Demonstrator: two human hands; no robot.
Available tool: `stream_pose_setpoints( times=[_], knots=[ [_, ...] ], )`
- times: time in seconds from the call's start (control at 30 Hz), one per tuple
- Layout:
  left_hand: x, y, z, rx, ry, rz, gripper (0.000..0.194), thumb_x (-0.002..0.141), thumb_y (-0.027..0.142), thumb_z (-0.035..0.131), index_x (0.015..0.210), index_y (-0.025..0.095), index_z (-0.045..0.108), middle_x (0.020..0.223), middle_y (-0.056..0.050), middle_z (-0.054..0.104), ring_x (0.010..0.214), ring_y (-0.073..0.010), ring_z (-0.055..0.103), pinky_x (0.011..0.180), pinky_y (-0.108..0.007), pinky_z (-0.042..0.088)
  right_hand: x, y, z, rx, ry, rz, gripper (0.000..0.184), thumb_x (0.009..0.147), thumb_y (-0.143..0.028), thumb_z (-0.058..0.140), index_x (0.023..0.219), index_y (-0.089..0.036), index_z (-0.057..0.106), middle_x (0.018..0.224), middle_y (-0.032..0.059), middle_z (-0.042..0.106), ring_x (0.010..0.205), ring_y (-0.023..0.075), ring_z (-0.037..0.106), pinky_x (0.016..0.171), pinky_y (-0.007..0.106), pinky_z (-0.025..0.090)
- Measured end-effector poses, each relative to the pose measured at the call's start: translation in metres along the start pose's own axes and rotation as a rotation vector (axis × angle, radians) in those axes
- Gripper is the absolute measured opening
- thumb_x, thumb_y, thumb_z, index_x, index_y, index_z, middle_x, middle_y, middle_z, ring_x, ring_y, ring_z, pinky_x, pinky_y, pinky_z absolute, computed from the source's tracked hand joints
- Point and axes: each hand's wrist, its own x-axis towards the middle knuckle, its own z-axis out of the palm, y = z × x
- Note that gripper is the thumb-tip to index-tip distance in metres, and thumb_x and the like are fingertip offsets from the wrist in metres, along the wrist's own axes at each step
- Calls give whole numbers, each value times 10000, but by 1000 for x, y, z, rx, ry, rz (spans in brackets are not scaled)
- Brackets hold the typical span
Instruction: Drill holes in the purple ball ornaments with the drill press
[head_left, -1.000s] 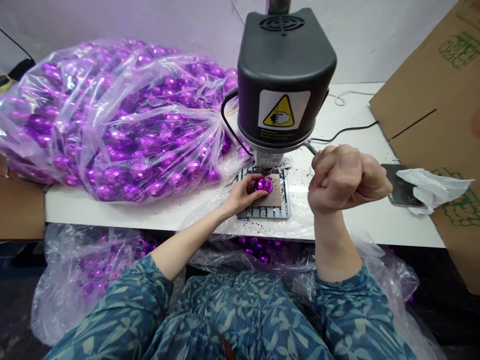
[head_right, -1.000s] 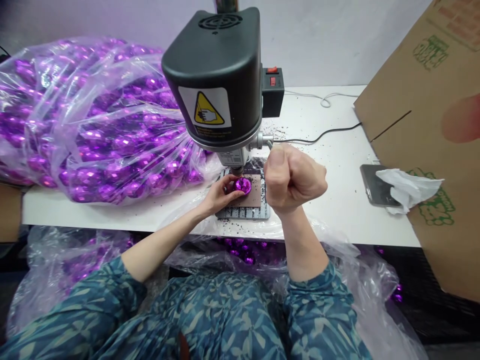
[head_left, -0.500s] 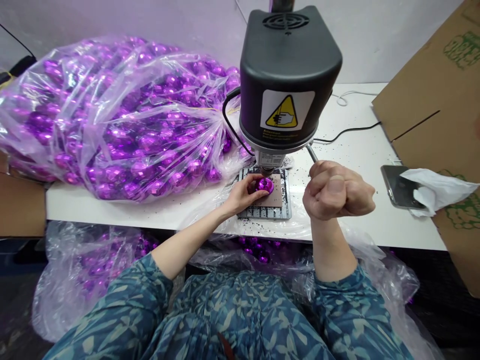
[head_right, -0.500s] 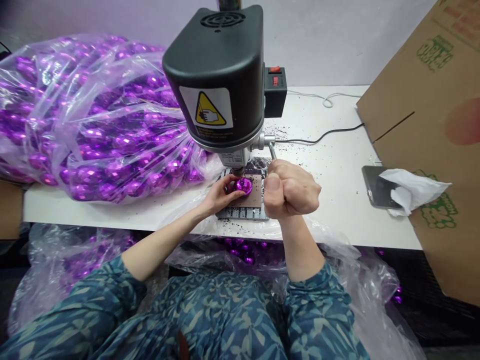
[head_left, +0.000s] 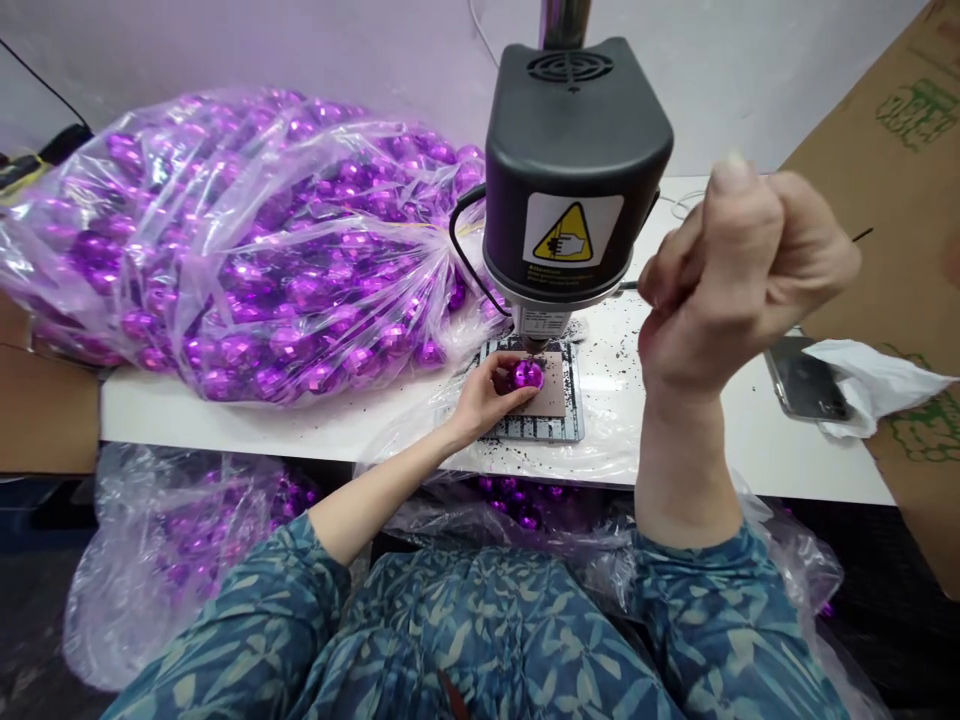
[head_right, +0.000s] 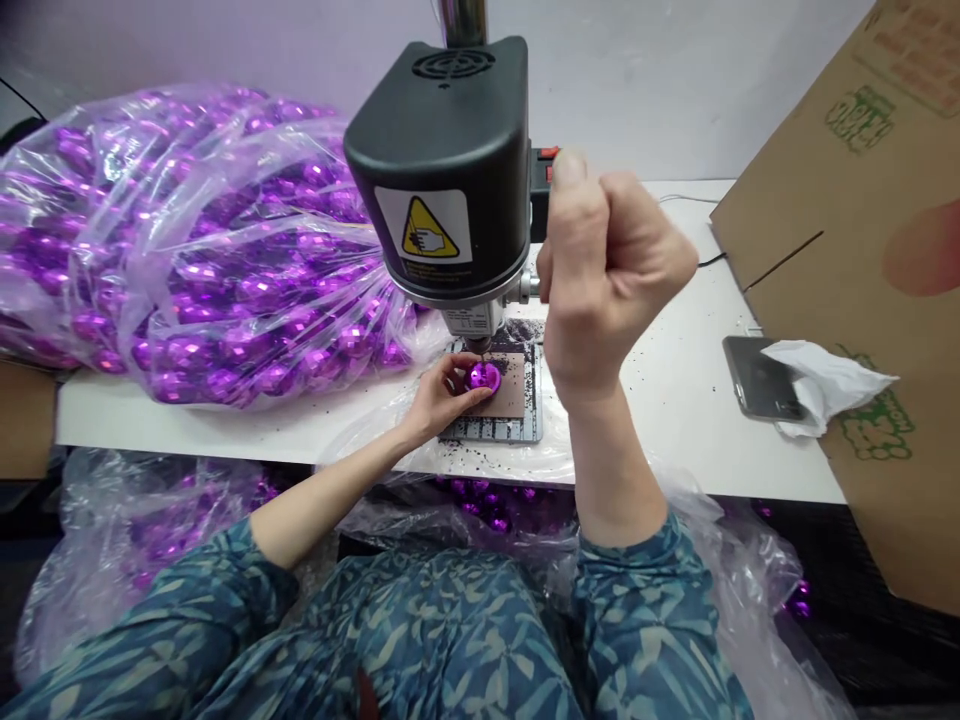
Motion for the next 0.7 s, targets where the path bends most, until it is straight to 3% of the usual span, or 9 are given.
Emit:
stream_pose_setpoints(
  times=[0.07,0.1,0.27,0.4,0.47,0.53,0.6,0.7],
  knots=[
    [-16,5,-4,44,47,81,442,771,352,853,1103,161,633,978,-50,695,774,-133,625,646,-235,505,10,3,3,51,-15,45,460,895,-273,645,541,-206,359,408,-87,352,352,37,321,393,248,217],
    [-27,7,-6,60,9,137,430,795,389,833,1097,161,629,992,-58,692,803,-145,636,658,-243,516,12,6,4,75,-17,56,450,891,-276,646,546,-206,365,409,-91,354,351,33,320,393,241,217],
    [-92,6,-12,294,-447,537,451,919,556,673,1149,170,638,964,-73,662,824,-182,634,681,-281,522,10,11,1,92,-33,43,461,894,-317,623,548,-200,342,410,-101,348,350,15,327,396,214,219],
    [-118,-16,-6,593,-597,780,512,943,551,638,1274,164,581,1040,-106,677,825,-211,621,683,-316,508,10,9,0,86,-36,35,484,895,-326,636,534,-209,334,403,-91,339,346,38,330,394,252,199],
    [-107,-27,-8,544,-522,849,546,946,572,621,1301,162,559,1061,-109,688,869,-219,634,716,-324,535,10,8,0,91,-37,28,489,892,-326,646,528,-213,340,399,-84,341,337,51,321,384,274,177],
    [-74,-34,-18,445,-346,841,396,1014,475,548,1257,163,570,1036,-95,699,935,-212,652,782,-330,563,10,7,-1,88,-35,18,497,894,-325,647,520,-212,340,401,-79,348,338,54,313,384,281,177],
    [-24,-39,-34,469,-142,697,219,1056,241,438,1187,165,598,1010,-89,703,948,-192,663,839,-338,570,8,7,-1,81,-34,20,508,898,-332,646,518,-209,332,405,-80,341,339,49,318,384,278,185],
    [62,-41,-58,741,8,438,316,991,76,392,1200,120,624,1180,-176,688,1122,-261,640,955,-427,554,7,5,-1,64,-16,36,523,897,-356,650,518,-204,323,410,-82,322,344,40,318,385,274,196]
  ],
)
